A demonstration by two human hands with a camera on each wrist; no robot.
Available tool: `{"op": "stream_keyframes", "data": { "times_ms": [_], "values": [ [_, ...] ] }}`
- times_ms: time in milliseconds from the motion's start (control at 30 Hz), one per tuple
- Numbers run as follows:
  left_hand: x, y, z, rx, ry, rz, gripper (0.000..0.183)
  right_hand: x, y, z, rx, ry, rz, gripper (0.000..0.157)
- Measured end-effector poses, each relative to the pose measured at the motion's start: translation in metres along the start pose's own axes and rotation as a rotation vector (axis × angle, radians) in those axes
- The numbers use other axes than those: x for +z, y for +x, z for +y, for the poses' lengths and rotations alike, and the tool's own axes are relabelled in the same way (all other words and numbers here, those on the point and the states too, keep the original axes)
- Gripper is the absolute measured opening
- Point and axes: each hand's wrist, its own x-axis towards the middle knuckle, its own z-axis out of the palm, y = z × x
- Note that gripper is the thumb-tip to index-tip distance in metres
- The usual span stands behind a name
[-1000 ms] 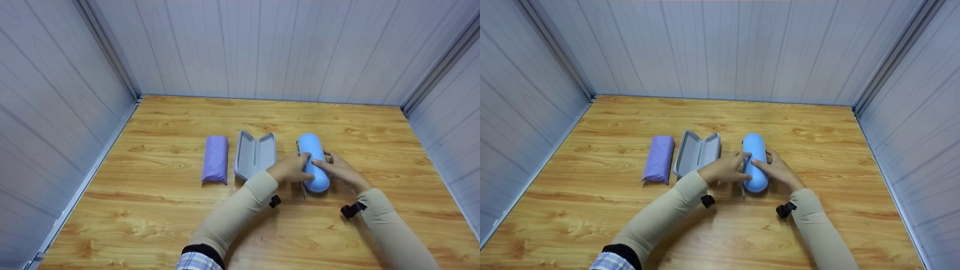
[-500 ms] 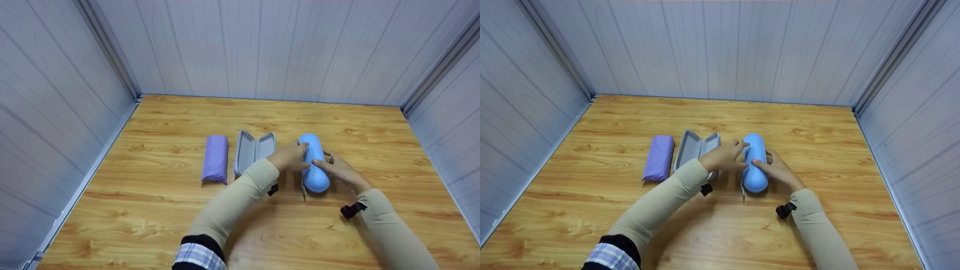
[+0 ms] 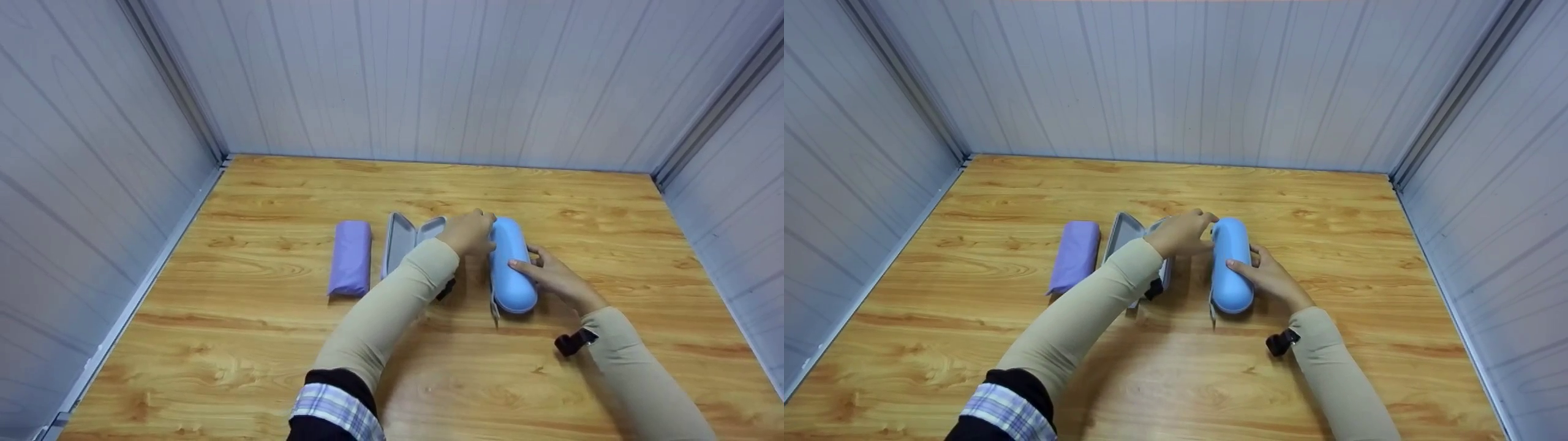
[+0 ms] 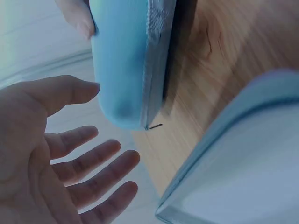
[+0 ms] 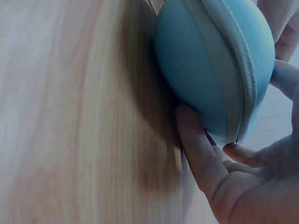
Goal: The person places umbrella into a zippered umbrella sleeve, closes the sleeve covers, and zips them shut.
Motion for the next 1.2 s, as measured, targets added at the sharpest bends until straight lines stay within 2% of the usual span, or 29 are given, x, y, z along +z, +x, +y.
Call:
{"op": "stream_keyframes", "data": {
  "times_ms": [133,267,433,633,800,967,1200],
  "values": [
    [-0.003,0.008,-0.003,-0.016,-0.003,0.016,0.041,0.0,0.0,0.0,-0.006,0.009,0.002,0.094],
    [-0.004,0.015,-0.006,-0.048,-0.03,0.015,0.036,-0.001,-0.002,0.0,-0.008,0.02,0.003,0.094],
    [0.003,0.024,-0.009,-0.083,-0.026,0.028,0.031,0.002,-0.003,0.0,-0.009,0.025,0.004,0.093],
    [0.012,0.032,-0.006,-0.111,-0.021,0.037,0.017,0.003,-0.004,0.0,-0.015,0.012,0.008,0.092],
    [0.015,0.036,-0.004,-0.147,0.042,0.024,0.02,0.005,-0.003,-0.001,-0.012,0.029,0.006,0.092],
    [0.022,0.038,-0.007,-0.182,0.059,0.022,0.025,0.007,-0.003,-0.001,0.001,0.021,0.019,0.093],
    [0.032,0.04,-0.016,-0.208,-0.032,0.029,0.023,0.01,-0.004,0.0,-0.001,-0.002,0.021,0.093]
  ]
}}
